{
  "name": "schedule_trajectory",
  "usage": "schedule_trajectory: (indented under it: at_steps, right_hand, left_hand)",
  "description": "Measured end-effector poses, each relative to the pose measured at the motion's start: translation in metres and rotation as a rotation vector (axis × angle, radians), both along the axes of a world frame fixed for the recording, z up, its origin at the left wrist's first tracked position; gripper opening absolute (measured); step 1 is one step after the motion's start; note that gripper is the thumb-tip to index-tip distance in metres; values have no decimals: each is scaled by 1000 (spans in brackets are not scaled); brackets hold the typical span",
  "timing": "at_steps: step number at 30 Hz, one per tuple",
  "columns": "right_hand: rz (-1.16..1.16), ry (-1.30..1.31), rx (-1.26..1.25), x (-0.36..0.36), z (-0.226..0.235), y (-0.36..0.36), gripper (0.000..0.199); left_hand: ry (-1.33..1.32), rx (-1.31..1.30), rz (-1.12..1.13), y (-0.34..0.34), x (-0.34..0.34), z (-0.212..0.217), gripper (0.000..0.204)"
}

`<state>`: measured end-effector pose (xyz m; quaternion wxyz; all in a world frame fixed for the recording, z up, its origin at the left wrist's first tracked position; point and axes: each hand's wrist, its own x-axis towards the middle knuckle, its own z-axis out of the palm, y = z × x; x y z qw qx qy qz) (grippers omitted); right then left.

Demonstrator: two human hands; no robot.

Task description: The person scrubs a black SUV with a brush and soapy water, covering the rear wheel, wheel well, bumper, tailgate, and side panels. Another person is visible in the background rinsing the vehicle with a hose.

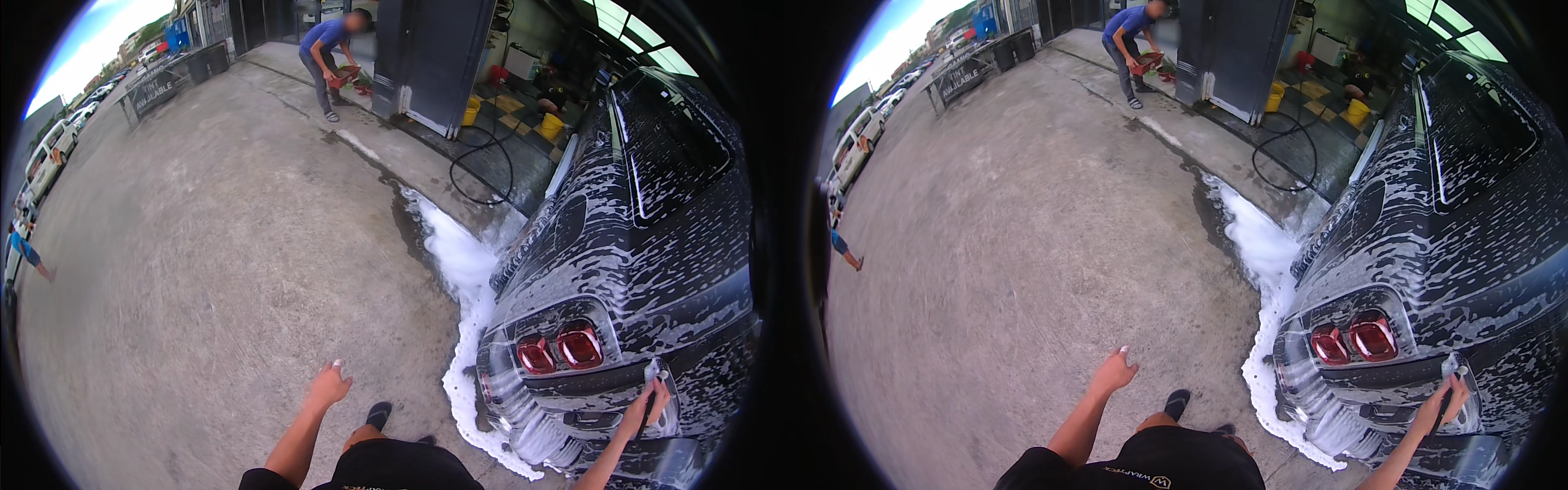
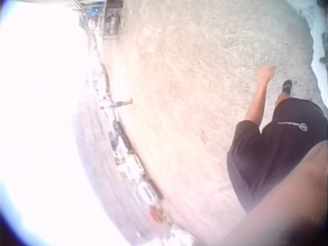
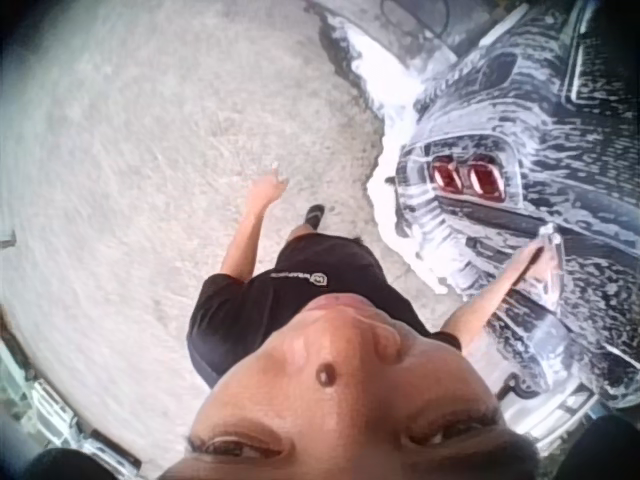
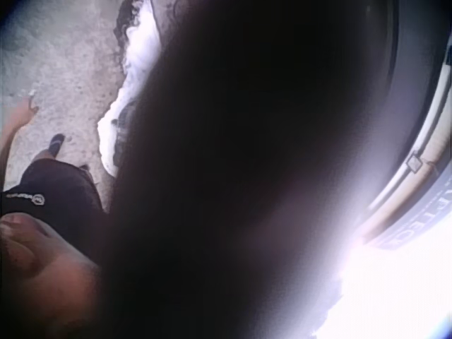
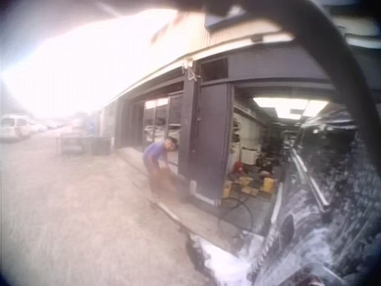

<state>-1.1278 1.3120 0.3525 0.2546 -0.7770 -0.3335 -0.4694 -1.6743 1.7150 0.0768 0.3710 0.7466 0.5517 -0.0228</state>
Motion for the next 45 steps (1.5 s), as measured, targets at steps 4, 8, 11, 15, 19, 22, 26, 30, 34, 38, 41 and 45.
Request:
schedule_trajectory:
  at_steps: [4, 8, 11, 15, 19, 22, 26, 30, 34, 38, 41, 45]
  right_hand:
    - [19, 36, -29, 3, 3, -11, 11]
    - [-175, -33, 21, 40, -3, -111, 11]
    - [-267, -16, 59, 49, -17, -203, 11]
    - [-129, 130, -84, 32, -8, -132, 7]
    - [-56, 172, -119, -9, -16, -138, 11]
    - [-282, 29, 175, 14, -1, -192, 10]
    - [-71, 110, 386, 7, 3, -67, 18]
    - [284, 194, 170, -15, 6, 2, 27]
    - [37, 149, 410, 9, 7, -89, 26]
    - [-265, 107, 679, 18, 4, -135, 23]
    - [-49, 109, 645, 5, 2, -50, 25]
    - [185, 127, 520, 21, -18, -77, 29]
  left_hand:
    - [-301, 0, -39, 22, 60, 65, 88]
    - [-747, 232, 35, 104, 136, 182, 93]
    - [-1010, 190, 97, 181, 197, 304, 97]
    - [-1103, 127, 208, 256, 166, 403, 94]
    - [-966, -13, -62, 170, 236, 374, 65]
    - [-750, 94, -492, 41, 306, 295, 67]
    - [-814, 256, -600, -66, 365, 255, 81]
    - [-1003, 438, -795, -161, 432, 318, 95]
    - [-938, 524, -853, -205, 472, 345, 104]
    - [-919, 466, -836, -213, 513, 323, 118]
    - [-850, 349, -680, -238, 534, 316, 125]
    - [-964, 449, -663, -241, 541, 296, 122]
